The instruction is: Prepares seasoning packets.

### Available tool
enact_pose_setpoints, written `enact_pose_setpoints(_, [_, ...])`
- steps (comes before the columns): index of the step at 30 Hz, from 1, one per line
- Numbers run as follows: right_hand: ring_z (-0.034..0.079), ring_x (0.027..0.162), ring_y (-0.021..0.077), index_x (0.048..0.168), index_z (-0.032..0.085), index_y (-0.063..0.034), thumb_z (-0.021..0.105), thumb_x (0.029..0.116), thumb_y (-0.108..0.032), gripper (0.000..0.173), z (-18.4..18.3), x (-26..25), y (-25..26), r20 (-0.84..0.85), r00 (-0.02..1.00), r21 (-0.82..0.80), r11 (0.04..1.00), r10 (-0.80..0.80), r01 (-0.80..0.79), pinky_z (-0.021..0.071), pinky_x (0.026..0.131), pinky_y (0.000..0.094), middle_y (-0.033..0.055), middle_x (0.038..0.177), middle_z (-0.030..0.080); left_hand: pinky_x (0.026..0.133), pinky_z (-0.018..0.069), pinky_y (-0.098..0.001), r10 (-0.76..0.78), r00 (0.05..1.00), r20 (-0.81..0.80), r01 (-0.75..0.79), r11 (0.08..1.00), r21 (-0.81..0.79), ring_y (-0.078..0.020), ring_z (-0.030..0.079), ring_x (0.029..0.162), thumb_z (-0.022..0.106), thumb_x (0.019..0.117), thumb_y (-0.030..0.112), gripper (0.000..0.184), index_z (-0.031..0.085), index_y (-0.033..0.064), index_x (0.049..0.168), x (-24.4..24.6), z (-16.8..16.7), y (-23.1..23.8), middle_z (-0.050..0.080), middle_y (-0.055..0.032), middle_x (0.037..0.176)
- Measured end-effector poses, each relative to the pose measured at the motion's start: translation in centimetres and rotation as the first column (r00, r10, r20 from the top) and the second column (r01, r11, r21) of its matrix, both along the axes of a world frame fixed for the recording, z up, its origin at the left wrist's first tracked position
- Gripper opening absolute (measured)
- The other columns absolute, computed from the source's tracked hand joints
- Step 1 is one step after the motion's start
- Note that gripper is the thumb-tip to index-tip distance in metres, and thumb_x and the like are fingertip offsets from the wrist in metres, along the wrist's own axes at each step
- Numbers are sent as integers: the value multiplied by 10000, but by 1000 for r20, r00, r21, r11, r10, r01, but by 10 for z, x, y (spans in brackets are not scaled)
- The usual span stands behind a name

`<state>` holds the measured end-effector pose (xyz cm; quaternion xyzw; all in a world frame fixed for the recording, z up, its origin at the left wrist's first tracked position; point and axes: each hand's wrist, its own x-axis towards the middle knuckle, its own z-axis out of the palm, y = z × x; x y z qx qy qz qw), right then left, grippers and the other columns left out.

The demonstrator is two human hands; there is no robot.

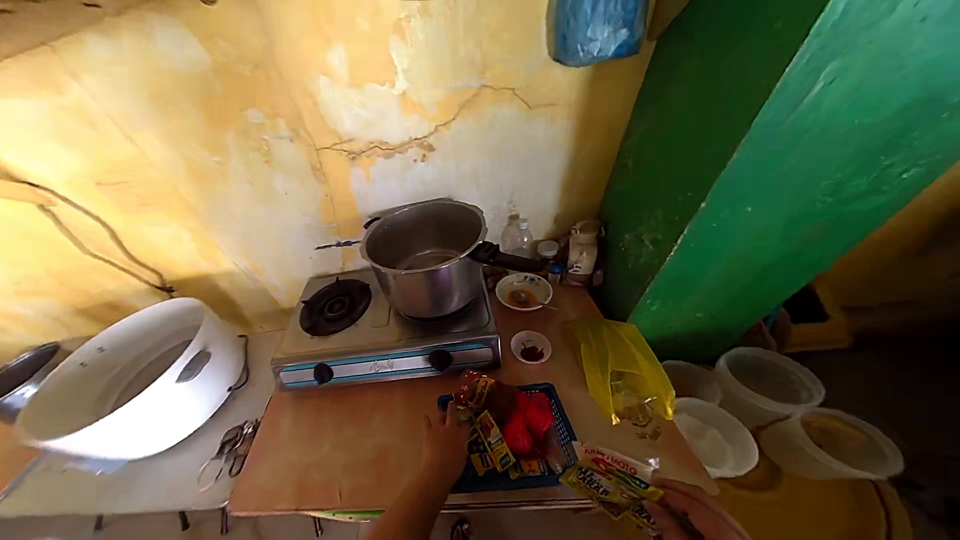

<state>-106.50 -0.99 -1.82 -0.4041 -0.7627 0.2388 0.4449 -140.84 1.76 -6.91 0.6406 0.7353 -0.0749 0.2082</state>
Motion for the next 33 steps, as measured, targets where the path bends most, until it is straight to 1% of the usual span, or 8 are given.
enact_pose_setpoints(4, [648,1052,182,914,661,66,644,979,-95,175,4,-31,-11,-11,972,-10,972,-233,233,524,921,223,226,1050,675,1075,361,-713,-212,977,-3,210,969,-133,-462,385,1434,611,925,7,412,694,143,1305,-35,29,30,320,-160,1646])
enact_pose_setpoints(13, [657,1033,119,895,669,48,641,970,-90,159,8,-104,-15,-40,909,-53,909,-416,414,542,871,180,188,1061,685,1127,367,-580,-639,769,-23,639,769,15,-416,492,1338,497,970,-39,249,718,-51,1085,-59,38,67,568,-232,1386])
enact_pose_setpoints(18, [658,1037,130,887,666,47,639,968,-89,160,2,-116,-28,-19,886,-66,885,-464,462,541,883,200,186,1068,690,1167,334,-556,-592,804,61,592,806,19,-392,452,1388,515,966,30,262,733,-1,1108,-78,16,81,495,-185,1506])
enact_pose_setpoints(21, [655,1018,108,888,661,51,647,964,-77,149,3,-116,-36,-19,877,-69,875,-481,479,545,855,178,183,1062,681,1102,382,-552,-446,886,123,438,894,92,-301,523,1344,588,922,239,273,746,91,1088,-85,17,79,554,-86,1477])
enact_pose_setpoints(24, [648,991,114,886,666,61,652,959,-74,154,4,-114,-41,-5,866,-85,863,-500,498,539,836,180,188,1032,680,1012,474,-527,-246,963,109,214,946,245,-295,614,1232,631,908,334,425,689,126,1274,-81,9,76,630,-120,1354])
enact_pose_setpoints(28, [652,999,113,895,670,59,648,964,-73,151,5,-109,-40,-4,873,-85,870,-487,485,543,832,174,185,1040,682,1062,451,-517,-65,988,139,31,972,234,-314,570,1304,615,992,330,504,567,158,1463,-61,8,89,583,-135,1432])
enact_pose_setpoints(30, [651,1014,101,895,669,48,648,967,-76,145,7,-108,-39,-10,876,-90,873,-482,480,545,839,170,175,1051,681,1091,426,-522,-29,981,193,-1,988,155,-302,527,1351,588,1025,330,435,592,196,1439,-52,13,102,565,-111,1454])
enact_pose_setpoints(33, [648,1030,94,899,673,39,650,966,-74,133,10,-106,-40,-13,885,-93,882,-466,463,539,858,165,164,1058,682,1034,477,-486,-61,969,241,25,989,148,-262,631,1206,508,1070,228,255,699,138,1213,-45,28,115,685,-85,1251])
